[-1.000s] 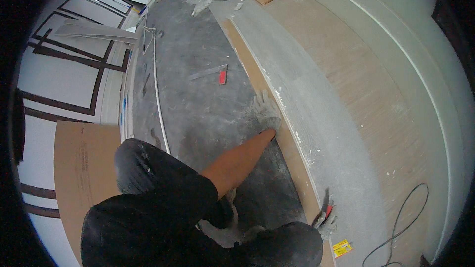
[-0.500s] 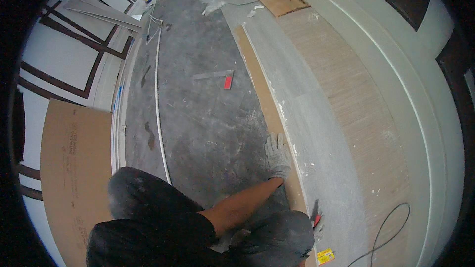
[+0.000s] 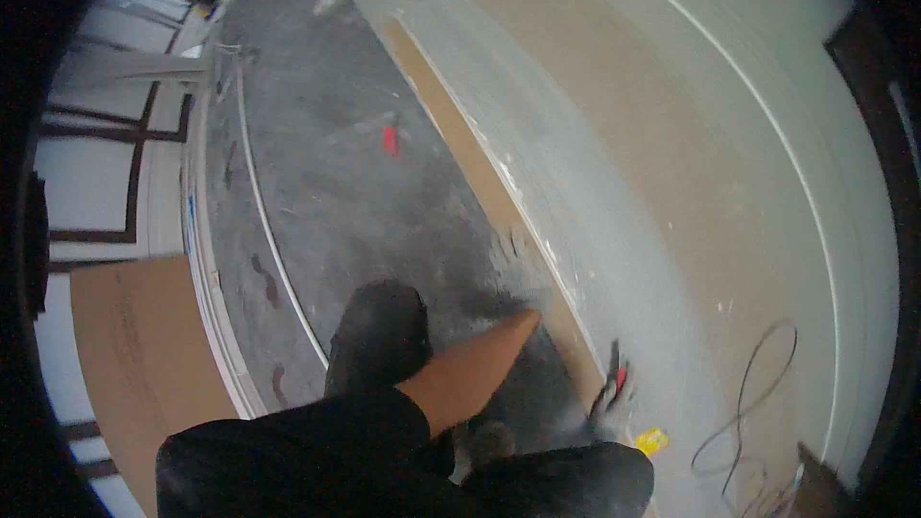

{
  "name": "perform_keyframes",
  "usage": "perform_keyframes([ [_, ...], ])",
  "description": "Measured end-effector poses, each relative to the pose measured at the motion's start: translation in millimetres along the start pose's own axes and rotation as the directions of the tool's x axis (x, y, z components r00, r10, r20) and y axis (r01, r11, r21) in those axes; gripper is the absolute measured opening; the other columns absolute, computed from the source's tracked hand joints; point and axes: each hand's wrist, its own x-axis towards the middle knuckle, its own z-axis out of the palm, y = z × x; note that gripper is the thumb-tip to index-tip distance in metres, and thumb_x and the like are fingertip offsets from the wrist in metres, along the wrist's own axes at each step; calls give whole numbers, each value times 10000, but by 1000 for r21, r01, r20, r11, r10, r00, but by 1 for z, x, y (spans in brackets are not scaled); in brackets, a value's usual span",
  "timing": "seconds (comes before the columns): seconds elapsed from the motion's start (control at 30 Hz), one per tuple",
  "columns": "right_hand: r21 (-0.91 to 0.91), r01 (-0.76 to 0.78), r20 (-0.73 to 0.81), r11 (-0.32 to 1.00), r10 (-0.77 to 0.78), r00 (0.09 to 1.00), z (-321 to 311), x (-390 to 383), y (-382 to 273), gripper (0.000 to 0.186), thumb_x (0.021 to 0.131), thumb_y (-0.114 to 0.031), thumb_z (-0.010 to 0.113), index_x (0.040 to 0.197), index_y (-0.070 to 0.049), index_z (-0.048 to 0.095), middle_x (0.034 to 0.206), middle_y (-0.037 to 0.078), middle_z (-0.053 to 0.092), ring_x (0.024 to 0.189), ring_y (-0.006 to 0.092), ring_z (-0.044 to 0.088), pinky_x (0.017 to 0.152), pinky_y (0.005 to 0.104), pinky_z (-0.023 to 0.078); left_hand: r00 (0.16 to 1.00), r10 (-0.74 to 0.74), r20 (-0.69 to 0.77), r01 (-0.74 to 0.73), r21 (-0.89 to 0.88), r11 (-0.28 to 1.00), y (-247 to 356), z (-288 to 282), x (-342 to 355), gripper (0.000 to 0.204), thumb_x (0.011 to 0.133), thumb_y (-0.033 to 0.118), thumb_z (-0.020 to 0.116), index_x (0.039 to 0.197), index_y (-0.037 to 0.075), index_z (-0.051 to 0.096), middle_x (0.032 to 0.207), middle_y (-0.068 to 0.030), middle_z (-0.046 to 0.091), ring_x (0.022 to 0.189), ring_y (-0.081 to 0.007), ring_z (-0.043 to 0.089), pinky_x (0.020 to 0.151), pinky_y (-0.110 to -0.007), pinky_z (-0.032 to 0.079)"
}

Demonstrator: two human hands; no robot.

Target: The person uses a utility knife to cut a length of white trim, scoring the surface and bending it to break it. They then place the trim along the base of a wall to check the fit and use the knife to further trim a small piece from one end.

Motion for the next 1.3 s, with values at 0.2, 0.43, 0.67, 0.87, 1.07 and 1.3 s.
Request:
perform_keyframes([
  [0.2, 75, -31, 201, 997, 15, 980, -2, 22, -27, 523, 1100, -284, 525, 1584, -92, 471, 1377, 269, 629, 1178, 488, 633, 973, 547, 510, 990, 40, -135, -12, 200, 980, -47, 22, 12, 580, 1033, 296, 517, 1563, 64, 475, 1679, -207, 347, 1528, -458, 338, 1279, -573, 263],
  [0.43, 275, 39, 421, 961, -157, 894, -12, 123, -141, 605, 1068, -308, 547, 1632, -151, 393, 1460, 233, 611, 1307, 413, 621, 1080, 527, 500, 985, 32, -167, -35, -17, 999, -27, 10, 6, 540, 1075, 274, 448, 1561, 40, 457, 1674, -257, 331, 1511, -500, 341, 1253, -593, 311],
  [0.67, -11, 369, 522, 929, -309, 795, 13, 179, -205, 539, 1084, -298, 493, 1603, -176, 411, 1213, 254, 693, 1102, 430, 703, 919, 555, 559, 995, -15, -98, 12, -35, 999, -19, 7, 5, 570, 1076, 278, 492, 1599, 67, 411, 1695, -246, 300, 1550, -475, 300, 1281, -600, 267],
  [0.87, 23, 394, 625, 919, -321, 712, 20, 180, -216, 565, 1072, -314, 504, 1595, -121, 411, 1315, 248, 683, 1192, 426, 684, 1035, 531, 529, 995, -45, -92, 39, -58, 998, -32, 15, 14, 619, 1054, 327, 507, 1611, 77, 406, 1729, -217, 254, 1568, -455, 281, 1306, -592, 214],
  [1.07, -5, 436, 550, 900, -362, 753, 29, 169, -203, 565, 1085, -308, 480, 1623, -163, 387, 1311, 253, 684, 1160, 419, 700, 982, 541, 558, 993, -16, -115, 10, -47, 999, -27, 14, 11, 623, 1058, 339, 475, 1614, 69, 400, 1726, -225, 258, 1566, -453, 285, 1306, -589, 212],
  [1.3, -12, 408, 562, 913, -331, 758, 21, 167, -200, 573, 1098, -310, 468, 1646, -193, 347, 1312, 264, 682, 1118, 425, 717, 937, 548, 577, 988, 7, -152, -19, -75, 997, -26, 13, 9, 587, 1067, 310, 460, 1596, 57, 426, 1690, -252, 328, 1547, -479, 314, 1296, -602, 220],
])
